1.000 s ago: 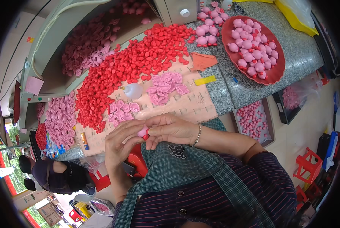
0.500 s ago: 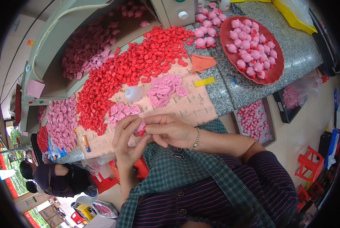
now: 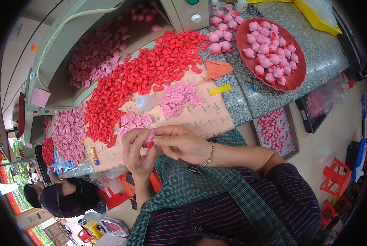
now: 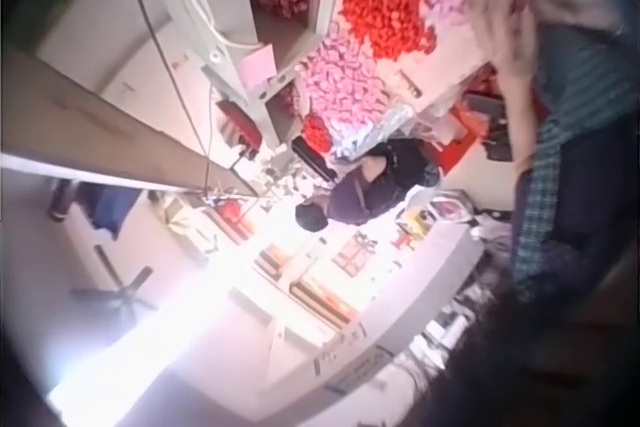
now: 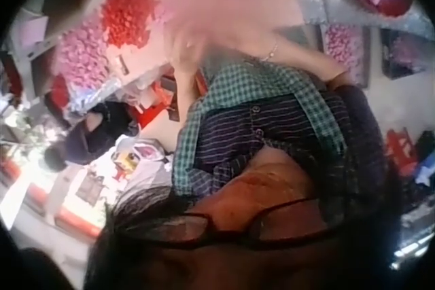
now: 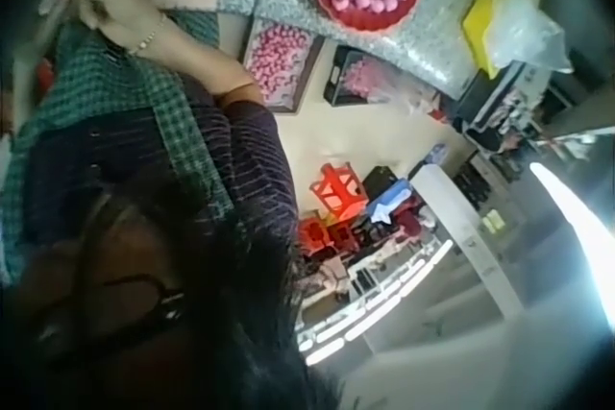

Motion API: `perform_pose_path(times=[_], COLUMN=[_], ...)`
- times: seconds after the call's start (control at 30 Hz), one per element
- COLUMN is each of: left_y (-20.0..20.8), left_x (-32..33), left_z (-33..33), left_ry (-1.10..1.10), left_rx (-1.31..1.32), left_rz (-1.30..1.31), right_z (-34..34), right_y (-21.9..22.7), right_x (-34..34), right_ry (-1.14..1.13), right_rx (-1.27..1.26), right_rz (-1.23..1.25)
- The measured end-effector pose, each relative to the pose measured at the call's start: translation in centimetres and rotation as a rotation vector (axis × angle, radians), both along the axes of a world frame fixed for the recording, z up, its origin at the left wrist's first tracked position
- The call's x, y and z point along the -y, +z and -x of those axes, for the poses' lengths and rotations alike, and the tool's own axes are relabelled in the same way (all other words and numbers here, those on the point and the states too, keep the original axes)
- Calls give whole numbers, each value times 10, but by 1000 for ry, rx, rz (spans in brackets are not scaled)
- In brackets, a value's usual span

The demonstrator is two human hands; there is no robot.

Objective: Assembling small plastic toy components by joining red and pink parts at a factory workbench.

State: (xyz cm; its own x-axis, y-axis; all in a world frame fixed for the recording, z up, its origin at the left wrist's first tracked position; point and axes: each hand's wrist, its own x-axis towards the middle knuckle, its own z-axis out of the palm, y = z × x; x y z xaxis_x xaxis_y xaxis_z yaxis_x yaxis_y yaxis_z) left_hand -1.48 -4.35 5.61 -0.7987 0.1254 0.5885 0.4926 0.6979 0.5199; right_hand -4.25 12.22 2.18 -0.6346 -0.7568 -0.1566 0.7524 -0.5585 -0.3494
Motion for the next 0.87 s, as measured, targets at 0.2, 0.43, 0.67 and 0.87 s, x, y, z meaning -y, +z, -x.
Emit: perform_pose_path(times=[0.2, 0.43, 0.67, 0.87], left_y=[-1, -5, 9, 4], left_x=[-2, 2, 22, 32], left_z=[2, 2, 2, 8], left_ry=[14, -86, -286, -460], left_rx=[7, 142, 406, 490], left_rz=[-35, -225, -462, -608], right_z=[4, 4, 4, 4], right_y=[9, 12, 5, 6], right_x=[-1, -3, -4, -5], right_ry=[-8, -38, -7, -10], right_rx=[8, -22, -91, -136], right_rz=[-5, 6, -28, -37])
